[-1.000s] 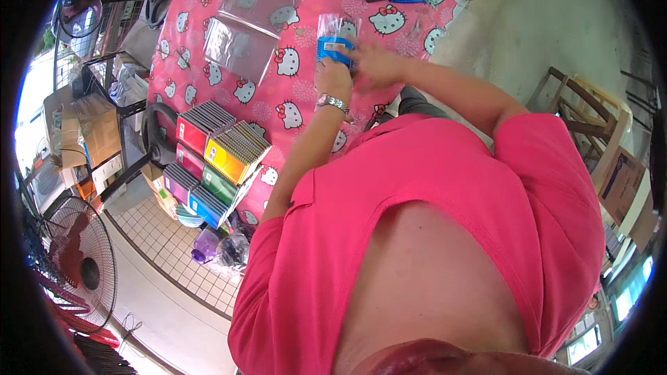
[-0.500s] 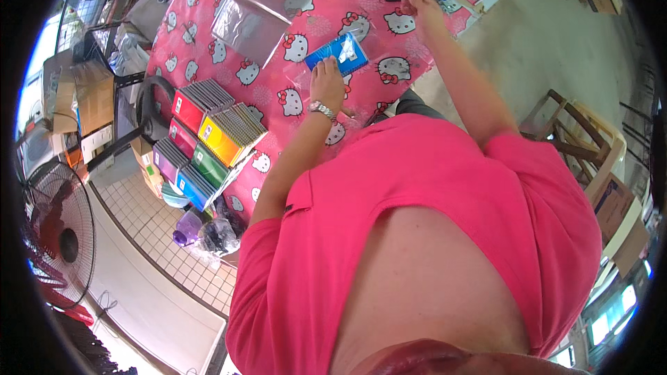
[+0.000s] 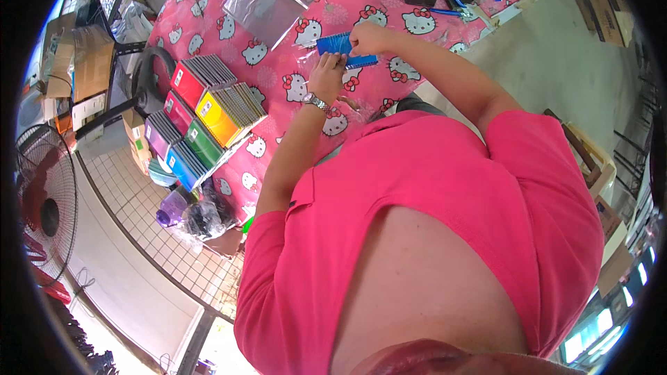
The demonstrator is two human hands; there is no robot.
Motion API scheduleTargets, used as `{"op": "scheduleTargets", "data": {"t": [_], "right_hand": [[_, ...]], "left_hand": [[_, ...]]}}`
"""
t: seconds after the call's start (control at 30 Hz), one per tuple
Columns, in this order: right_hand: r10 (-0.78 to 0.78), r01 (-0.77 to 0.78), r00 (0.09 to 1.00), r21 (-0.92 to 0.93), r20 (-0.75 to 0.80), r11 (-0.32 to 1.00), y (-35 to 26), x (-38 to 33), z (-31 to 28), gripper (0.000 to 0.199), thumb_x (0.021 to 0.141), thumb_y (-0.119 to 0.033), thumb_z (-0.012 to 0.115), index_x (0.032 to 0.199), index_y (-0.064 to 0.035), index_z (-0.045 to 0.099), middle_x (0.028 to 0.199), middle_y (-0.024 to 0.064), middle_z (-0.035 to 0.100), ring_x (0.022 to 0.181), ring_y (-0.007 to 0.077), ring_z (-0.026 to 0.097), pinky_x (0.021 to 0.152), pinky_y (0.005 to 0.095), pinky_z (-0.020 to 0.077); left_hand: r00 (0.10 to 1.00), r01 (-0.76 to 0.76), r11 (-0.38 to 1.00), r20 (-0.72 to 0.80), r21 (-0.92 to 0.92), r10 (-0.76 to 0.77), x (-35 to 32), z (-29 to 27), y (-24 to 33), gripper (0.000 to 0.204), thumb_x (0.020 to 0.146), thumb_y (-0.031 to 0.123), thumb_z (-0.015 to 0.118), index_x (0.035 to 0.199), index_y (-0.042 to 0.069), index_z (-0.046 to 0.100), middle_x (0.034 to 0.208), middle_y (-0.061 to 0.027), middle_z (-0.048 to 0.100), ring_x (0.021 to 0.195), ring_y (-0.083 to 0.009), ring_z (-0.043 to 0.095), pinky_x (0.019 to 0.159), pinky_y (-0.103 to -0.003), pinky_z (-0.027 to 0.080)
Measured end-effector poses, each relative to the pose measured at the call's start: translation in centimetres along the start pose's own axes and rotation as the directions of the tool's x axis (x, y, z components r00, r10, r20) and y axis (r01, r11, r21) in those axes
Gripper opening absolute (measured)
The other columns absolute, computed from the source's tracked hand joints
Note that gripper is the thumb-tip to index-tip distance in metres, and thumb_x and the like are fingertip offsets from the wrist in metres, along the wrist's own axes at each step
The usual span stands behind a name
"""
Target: The person picks up small colorful notebooks from a stack on a table, places them into small plastic bags, and then puts the bagged notebooks into a cardboard box.
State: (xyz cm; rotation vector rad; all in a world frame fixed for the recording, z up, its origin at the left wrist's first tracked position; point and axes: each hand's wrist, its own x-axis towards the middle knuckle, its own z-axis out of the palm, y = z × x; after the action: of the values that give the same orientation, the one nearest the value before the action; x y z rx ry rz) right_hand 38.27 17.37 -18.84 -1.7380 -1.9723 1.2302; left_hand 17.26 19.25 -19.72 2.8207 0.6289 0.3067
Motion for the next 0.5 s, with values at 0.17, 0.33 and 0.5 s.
{"op": "scheduleTargets", "data": {"t": [0.17, 0.33, 0.5], "right_hand": [[0.029, -0.038, 0.999, -0.287, -0.037, 0.957, -1.8, 0.6, 0.1, 0.032, 0.064, -0.031, 0.075, 0.072, -0.0016, 0.066, 0.074, 0.0156, 0.065, 0.072, 0.0319, 0.064, 0.064, 0.0418, 0.0501], [0.148, -0.175, 0.984, -0.393, -0.098, 0.903, -2.1, -1.2, -3.0, 0.045, 0.068, -0.034, 0.073, 0.097, -0.002, 0.062, 0.097, 0.0172, 0.064, 0.09, 0.0335, 0.061, 0.077, 0.043, 0.0489], [-0.03, 0.004, 0.982, -0.137, -0.187, 0.991, 3.1, 0.2, -1.9, 0.054, 0.079, -0.036, 0.065, 0.121, -0.0046, 0.053, 0.115, 0.0156, 0.059, 0.105, 0.0315, 0.056, 0.089, 0.0396, 0.044]], "left_hand": [[0.992, 0.126, 0.991, 0.006, -0.047, -0.126, -2.2, 1.8, -0.9, 0.047, 0.08, 0.016, 0.061, 0.125, 0.011, 0.051, 0.112, -0.0138, 0.054, 0.11, -0.0315, 0.05, 0.098, -0.041, 0.041], [0.953, 0.28, 0.946, 0.071, 0.162, -0.295, -3.1, -0.7, 2.6, 0.063, 0.08, 0.031, 0.063, 0.137, 0.021, 0.037, 0.125, -0.0126, 0.044, 0.121, -0.0302, 0.038, 0.106, -0.052, 0.023], [0.919, 0.39, 0.919, 0.041, 0.052, -0.393, -1.4, 1.2, 5.1, 0.065, 0.074, 0.037, 0.069, 0.131, 0.022, 0.044, 0.129, -0.0114, 0.041, 0.127, -0.0318, 0.031, 0.108, -0.053, 0.018]]}}
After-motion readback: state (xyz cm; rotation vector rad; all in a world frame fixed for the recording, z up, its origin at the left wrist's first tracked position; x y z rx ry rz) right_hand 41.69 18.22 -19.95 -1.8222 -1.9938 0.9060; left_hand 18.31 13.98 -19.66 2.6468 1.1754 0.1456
